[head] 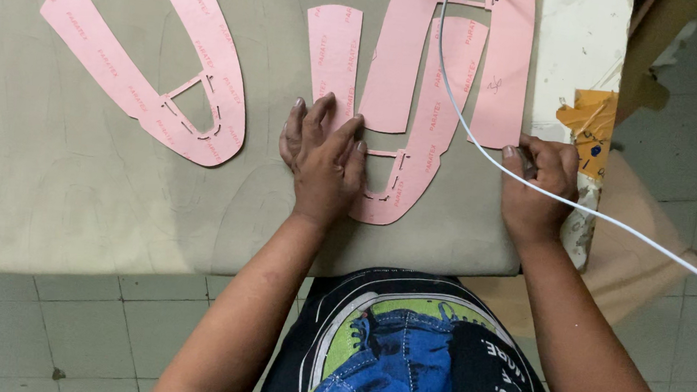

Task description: The person places pink shoe-pattern templates onto a large roll of beige material on a worktable. They adjust the templates' positions multiple times, then pick up another template and place it beside the first one, continuing to align and reposition the templates on the material.

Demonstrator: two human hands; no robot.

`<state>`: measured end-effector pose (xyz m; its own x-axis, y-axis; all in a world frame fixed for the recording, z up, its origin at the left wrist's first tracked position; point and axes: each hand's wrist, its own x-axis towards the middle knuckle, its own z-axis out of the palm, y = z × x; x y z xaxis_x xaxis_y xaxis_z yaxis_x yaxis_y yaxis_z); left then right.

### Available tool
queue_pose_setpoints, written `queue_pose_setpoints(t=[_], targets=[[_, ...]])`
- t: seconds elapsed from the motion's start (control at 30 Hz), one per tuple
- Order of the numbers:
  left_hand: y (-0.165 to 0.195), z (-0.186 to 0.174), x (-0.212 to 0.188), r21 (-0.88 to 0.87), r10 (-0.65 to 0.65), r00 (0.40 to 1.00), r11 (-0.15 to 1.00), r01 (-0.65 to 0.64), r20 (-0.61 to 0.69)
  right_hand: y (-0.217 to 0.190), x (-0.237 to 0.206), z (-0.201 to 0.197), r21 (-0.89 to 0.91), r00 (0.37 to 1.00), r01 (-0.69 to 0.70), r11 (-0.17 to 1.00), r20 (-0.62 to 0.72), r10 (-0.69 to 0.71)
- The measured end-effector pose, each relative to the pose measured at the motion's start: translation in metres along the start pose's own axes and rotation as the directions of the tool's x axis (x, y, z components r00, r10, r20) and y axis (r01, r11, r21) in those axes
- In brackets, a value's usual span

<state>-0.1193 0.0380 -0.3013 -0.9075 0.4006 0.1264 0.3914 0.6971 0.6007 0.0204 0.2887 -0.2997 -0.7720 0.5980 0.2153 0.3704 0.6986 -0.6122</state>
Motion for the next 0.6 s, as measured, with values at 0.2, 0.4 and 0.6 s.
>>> queue_pose_setpoints(t=[0.2, 0.4, 0.6], targets=[[-0.001, 0.000, 0.002, -0.013, -0.006, 1.000, 1.000, 0.006, 0.008, -0.001, 0.002, -0.001, -0.002, 0.999, -0.030, 1.000, 0.020, 0.030], [-0.001, -0.001, 0.001, -0.021, -0.006, 1.000, 1.000, 0.006, 0.006, -0.005, 0.003, -0.002, 0.025, 1.000, -0.008, 1.000, 0.002, 0.008], [-0.004, 0.001, -0.001, -0.016, 0.005, 1.000, 1.000, -0.005, -0.004, 0.001, 0.024, 0.015, 0.019, 0.998, -0.057, 0.998, 0.027, 0.057]])
